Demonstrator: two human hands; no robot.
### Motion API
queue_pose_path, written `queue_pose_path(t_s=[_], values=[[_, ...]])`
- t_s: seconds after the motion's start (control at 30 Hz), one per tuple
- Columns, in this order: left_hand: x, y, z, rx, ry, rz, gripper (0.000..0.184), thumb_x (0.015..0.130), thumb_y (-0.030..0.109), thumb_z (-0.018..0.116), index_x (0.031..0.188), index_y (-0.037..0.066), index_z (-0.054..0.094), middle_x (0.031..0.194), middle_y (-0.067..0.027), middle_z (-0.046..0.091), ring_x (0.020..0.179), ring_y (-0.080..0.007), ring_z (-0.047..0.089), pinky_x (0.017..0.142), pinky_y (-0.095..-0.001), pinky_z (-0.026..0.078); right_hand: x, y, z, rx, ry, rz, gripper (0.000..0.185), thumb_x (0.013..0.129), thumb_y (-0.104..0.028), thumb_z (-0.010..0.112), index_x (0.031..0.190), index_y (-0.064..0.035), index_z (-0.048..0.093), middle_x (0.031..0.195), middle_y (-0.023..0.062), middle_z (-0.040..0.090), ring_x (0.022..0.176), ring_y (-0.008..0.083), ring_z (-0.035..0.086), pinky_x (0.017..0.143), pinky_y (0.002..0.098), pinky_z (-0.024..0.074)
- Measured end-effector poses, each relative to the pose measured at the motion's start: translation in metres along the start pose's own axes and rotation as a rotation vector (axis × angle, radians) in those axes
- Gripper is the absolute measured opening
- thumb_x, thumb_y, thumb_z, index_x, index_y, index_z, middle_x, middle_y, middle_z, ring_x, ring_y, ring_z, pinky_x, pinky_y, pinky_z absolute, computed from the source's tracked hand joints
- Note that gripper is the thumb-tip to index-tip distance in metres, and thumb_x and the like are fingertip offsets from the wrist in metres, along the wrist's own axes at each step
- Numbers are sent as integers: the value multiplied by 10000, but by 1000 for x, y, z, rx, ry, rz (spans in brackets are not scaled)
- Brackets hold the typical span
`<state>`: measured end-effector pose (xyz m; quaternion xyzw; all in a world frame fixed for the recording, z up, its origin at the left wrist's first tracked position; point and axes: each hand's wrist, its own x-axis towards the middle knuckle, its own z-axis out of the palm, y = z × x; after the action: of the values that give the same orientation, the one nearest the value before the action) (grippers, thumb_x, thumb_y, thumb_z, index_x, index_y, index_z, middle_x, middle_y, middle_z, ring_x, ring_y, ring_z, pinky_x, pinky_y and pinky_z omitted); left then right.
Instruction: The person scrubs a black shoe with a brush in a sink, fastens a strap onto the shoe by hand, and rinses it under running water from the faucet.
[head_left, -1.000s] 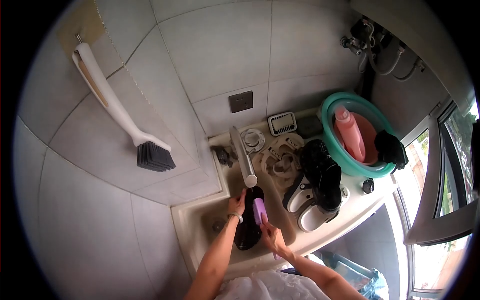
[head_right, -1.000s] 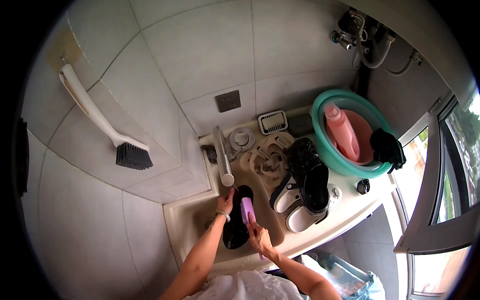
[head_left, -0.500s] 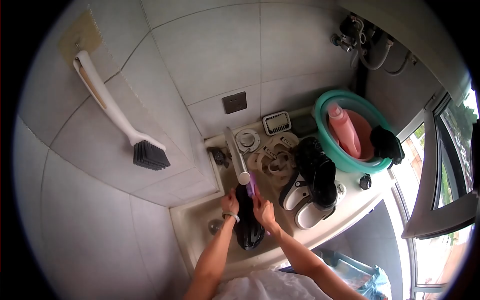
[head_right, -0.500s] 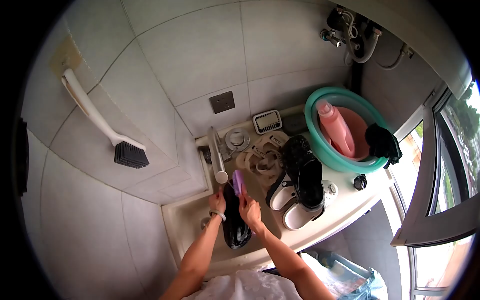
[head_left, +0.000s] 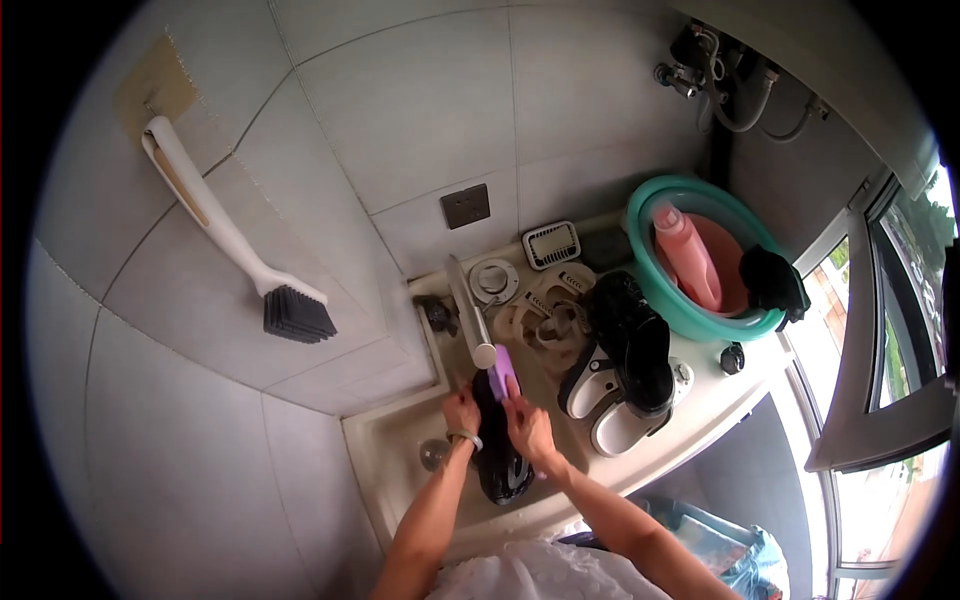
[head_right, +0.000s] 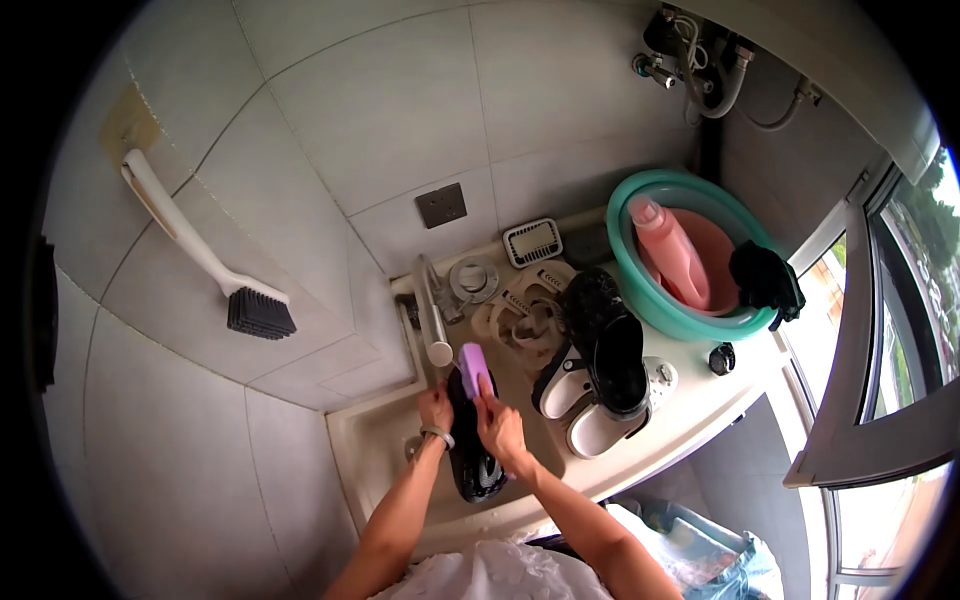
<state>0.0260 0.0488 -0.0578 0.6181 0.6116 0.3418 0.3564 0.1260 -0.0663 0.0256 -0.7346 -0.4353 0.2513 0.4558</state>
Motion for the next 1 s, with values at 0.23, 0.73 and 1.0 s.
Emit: queue_pose_path(t_s=[0.23, 0.73, 1.0], values=[[11, 13, -12, -109, 190, -11, 502, 943, 407, 521, 775, -52, 634, 619, -228, 572, 536, -313, 519, 567, -432, 407, -5, -24, -13, 78, 13, 30, 420, 955, -204, 517, 1371, -172, 470, 712, 268, 525, 593, 391, 567, 587, 339, 463], [0, 27, -18, -334, -228, -244, 709, 843, 627, 584, 891, -78, 639, 813, -53, 581, 794, -144, 479, 762, -278, 412, 27, 4, -13, 74, -20, 65, 432, 958, -248, 515, 1376, -151, 464, 722, 254, 550, 616, 230, 542, 639, 326, 467], [14, 25, -18, -535, -104, -280, 584, 874, 589, 579, 612, 112, 366, 655, 54, 346, 638, -81, 333, 566, -273, 304, -33, 19, -16, 127, -6, -74, 442, 965, -249, 506, 1399, -190, 450, 679, 230, 543, 577, 260, 568, 612, 322, 476]])
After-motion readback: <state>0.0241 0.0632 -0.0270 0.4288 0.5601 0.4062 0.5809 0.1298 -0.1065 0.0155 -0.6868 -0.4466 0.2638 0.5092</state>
